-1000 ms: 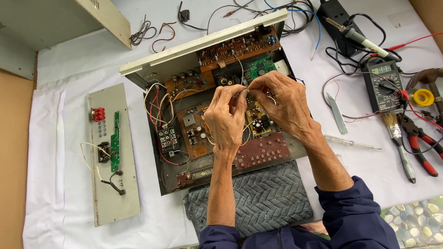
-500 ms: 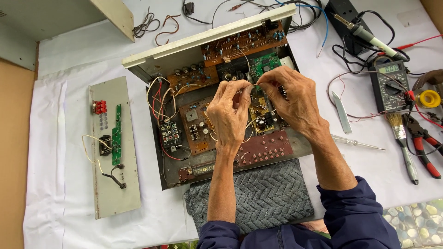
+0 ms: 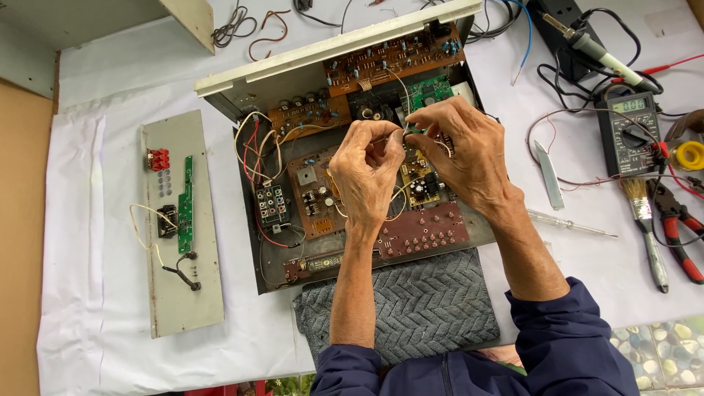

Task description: Adjusting and connecting internal wires and components of an electronic device on a repair bench.

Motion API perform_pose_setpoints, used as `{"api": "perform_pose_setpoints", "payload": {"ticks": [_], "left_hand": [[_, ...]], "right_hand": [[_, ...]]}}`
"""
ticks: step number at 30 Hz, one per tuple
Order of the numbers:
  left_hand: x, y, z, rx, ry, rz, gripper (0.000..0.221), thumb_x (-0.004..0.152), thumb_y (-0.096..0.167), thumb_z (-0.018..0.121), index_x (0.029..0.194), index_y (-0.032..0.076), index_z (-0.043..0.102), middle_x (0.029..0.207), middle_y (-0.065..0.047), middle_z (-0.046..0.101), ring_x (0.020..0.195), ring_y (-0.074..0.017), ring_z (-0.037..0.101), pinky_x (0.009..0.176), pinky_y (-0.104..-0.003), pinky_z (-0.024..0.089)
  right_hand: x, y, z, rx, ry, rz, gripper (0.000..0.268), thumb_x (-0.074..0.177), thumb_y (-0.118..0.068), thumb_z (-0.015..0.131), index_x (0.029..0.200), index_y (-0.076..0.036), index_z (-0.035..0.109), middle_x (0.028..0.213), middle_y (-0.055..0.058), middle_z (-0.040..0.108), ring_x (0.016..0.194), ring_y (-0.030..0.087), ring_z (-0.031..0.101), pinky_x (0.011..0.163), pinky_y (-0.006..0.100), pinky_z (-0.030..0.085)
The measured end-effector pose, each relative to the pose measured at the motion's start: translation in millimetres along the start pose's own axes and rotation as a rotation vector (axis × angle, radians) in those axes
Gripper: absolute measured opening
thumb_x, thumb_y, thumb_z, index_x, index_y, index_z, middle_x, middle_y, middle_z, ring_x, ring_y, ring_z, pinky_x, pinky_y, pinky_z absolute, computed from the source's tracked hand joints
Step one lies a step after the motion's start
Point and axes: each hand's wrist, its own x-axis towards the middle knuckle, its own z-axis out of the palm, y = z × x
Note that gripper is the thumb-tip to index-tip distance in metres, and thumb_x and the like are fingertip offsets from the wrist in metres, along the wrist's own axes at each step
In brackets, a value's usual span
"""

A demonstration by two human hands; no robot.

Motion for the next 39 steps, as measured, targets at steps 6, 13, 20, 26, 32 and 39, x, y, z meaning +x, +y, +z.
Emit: {"api": "perform_pose_setpoints", "payload": {"ticks": [6, 13, 20, 26, 32, 39], "left_hand": [[0.3, 2.4, -0.8, -0.032, -0.023, -0.001, 0.007, 0.091, 0.014, 0.075, 0.088, 0.020, 0.073, 0.068, 0.003, 0.056, 0.056, -0.0077, 0.051, 0.052, -0.022, 0.048], [-1.6, 11.1, -2.2, -0.035, -0.058, 0.042, 0.009, 0.093, 0.013, 0.078, 0.099, 0.019, 0.076, 0.076, 0.004, 0.063, 0.059, -0.0058, 0.052, 0.055, -0.023, 0.049], [-2.5, 2.5, 2.2, -0.003, -0.011, 0.088, 0.007, 0.095, 0.014, 0.077, 0.097, 0.020, 0.076, 0.078, 0.004, 0.065, 0.059, -0.0076, 0.055, 0.055, -0.023, 0.050], [-0.4, 4.4, -2.1, -0.057, 0.002, 0.003, 0.004, 0.094, 0.015, 0.076, 0.092, 0.019, 0.074, 0.068, 0.004, 0.058, 0.057, -0.0050, 0.050, 0.055, -0.022, 0.048], [-3.6, -2.1, -2.8, -0.087, -0.021, -0.044, 0.004, 0.091, 0.017, 0.077, 0.089, 0.019, 0.075, 0.060, 0.005, 0.053, 0.054, -0.0037, 0.046, 0.052, -0.021, 0.046], [-3.3, 6.9, 0.6, -0.062, -0.026, 0.069, 0.007, 0.095, 0.013, 0.076, 0.098, 0.019, 0.077, 0.073, 0.003, 0.066, 0.057, -0.0054, 0.050, 0.054, -0.022, 0.048]], "right_hand": [[0.2, -4.5, -1.5, 0.007, 0.004, -0.011, 0.009, 0.099, -0.001, 0.078, 0.106, -0.007, 0.076, 0.095, 0.007, 0.072, 0.081, 0.021, 0.070, 0.076, 0.034, 0.056], [-2.3, -5.0, -5.0, 0.160, -0.040, 0.222, 0.011, 0.108, -0.011, 0.072, 0.100, -0.003, 0.071, 0.082, 0.010, 0.069, 0.075, 0.022, 0.068, 0.076, 0.036, 0.055], [-0.5, -9.0, -9.9, 0.283, -0.057, 0.310, 0.019, 0.111, -0.014, 0.069, 0.096, -0.001, 0.069, 0.076, 0.012, 0.068, 0.073, 0.024, 0.067, 0.076, 0.037, 0.055], [2.1, -4.5, -7.8, 0.236, -0.051, 0.148, 0.024, 0.097, -0.002, 0.082, 0.117, -0.002, 0.071, 0.093, 0.014, 0.071, 0.081, 0.026, 0.069, 0.077, 0.039, 0.059], [4.2, -7.2, -6.8, 0.059, -0.072, -0.003, 0.012, 0.101, 0.001, 0.078, 0.112, -0.003, 0.075, 0.099, 0.013, 0.074, 0.083, 0.024, 0.072, 0.076, 0.036, 0.059], [-7.2, 4.4, -3.3, 0.366, -0.083, 0.287, 0.003, 0.103, -0.001, 0.072, 0.102, 0.000, 0.069, 0.084, 0.013, 0.069, 0.076, 0.022, 0.070, 0.073, 0.034, 0.059]]}}
